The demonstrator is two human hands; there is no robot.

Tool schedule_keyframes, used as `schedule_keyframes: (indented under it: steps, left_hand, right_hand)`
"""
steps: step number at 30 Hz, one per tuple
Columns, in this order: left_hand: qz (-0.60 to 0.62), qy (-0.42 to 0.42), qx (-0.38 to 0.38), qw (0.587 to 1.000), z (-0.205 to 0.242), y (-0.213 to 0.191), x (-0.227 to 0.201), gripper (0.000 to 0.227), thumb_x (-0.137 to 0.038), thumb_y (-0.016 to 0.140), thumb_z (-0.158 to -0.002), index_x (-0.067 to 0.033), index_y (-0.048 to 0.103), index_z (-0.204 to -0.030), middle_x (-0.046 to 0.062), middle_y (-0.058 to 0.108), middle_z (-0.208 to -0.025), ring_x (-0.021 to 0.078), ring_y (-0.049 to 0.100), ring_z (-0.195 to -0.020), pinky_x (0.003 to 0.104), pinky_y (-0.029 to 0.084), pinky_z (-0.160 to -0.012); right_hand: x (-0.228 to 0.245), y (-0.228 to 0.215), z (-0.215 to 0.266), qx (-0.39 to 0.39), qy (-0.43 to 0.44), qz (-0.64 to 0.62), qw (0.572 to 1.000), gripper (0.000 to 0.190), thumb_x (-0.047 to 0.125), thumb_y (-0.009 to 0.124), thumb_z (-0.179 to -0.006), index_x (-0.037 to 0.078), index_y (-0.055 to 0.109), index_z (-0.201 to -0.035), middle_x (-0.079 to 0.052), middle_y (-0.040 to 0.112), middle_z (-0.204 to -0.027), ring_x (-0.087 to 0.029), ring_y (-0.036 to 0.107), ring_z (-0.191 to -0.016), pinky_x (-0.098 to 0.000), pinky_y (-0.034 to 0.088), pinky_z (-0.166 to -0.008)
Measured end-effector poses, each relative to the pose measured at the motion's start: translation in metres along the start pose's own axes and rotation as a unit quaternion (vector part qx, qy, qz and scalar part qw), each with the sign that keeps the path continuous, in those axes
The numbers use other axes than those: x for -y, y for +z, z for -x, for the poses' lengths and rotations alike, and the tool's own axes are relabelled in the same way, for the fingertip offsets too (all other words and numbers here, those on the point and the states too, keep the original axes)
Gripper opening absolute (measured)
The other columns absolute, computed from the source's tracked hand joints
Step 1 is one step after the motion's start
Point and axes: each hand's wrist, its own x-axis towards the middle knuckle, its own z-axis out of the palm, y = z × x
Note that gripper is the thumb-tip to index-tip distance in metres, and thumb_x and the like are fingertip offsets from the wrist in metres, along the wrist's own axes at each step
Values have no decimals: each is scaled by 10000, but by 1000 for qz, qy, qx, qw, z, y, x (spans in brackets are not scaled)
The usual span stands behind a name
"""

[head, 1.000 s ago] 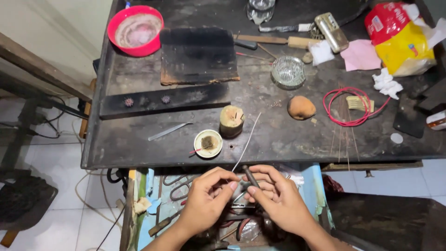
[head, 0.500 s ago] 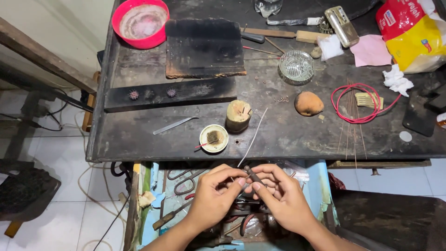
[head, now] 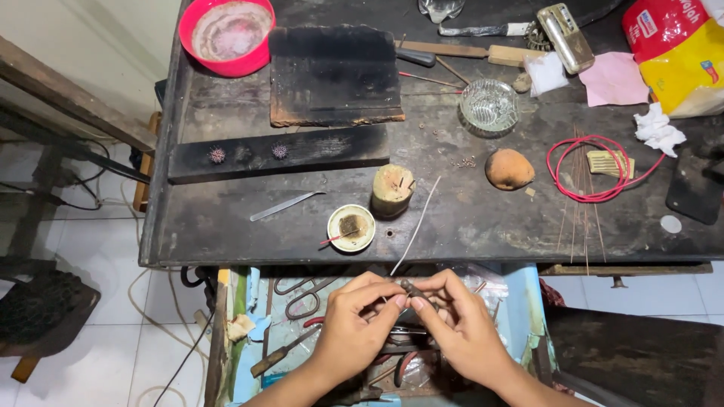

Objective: Heating jewelry components with a blowtorch and manipulating small parts with tweezers and pliers at a soldering station.

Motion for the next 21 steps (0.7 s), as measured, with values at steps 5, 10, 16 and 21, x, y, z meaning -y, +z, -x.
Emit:
schedule_keyframes:
  steps: [5,10,16,21]
  left_hand:
    - [-1,-2,-2,1000,1,2,0,106,-85,729,-890,-63,823,-936,47,749,-869,81,642,-678,206,493,-554]
    - [-5,2,-4,1000,1,4,-2,102,-68,722,-889,-63,819,-918,50,744,-863,86,654,-692,204,490,-545]
    - [-9,6,1,1000,2,6,-6,102,-79,711,-902,-67,811,-918,40,728,-860,75,596,-640,205,426,-481]
    - [74,-81,0,994,3,9,-8,99,-32,696,-904,-16,784,-945,98,697,-917,142,621,-430,206,599,-351]
  right_hand:
    - [-4,1,1,4,6,13,1000,112,165,671,-949,82,650,-1020,-22,807,-972,-53,720,-872,-219,551,-708]
    - [-4,1,3,-3,27,26,999,202,231,625,-959,99,632,-1112,-53,845,-970,-86,798,-895,-236,579,-727]
    - [-10,2,2,-19,-19,35,999,123,214,602,-985,98,584,-1020,-53,767,-901,-105,760,-863,-255,561,-713]
    - [-8,3,0,-36,12,41,998,133,221,610,-975,100,599,-1029,-50,822,-889,-84,756,-811,-249,519,-665]
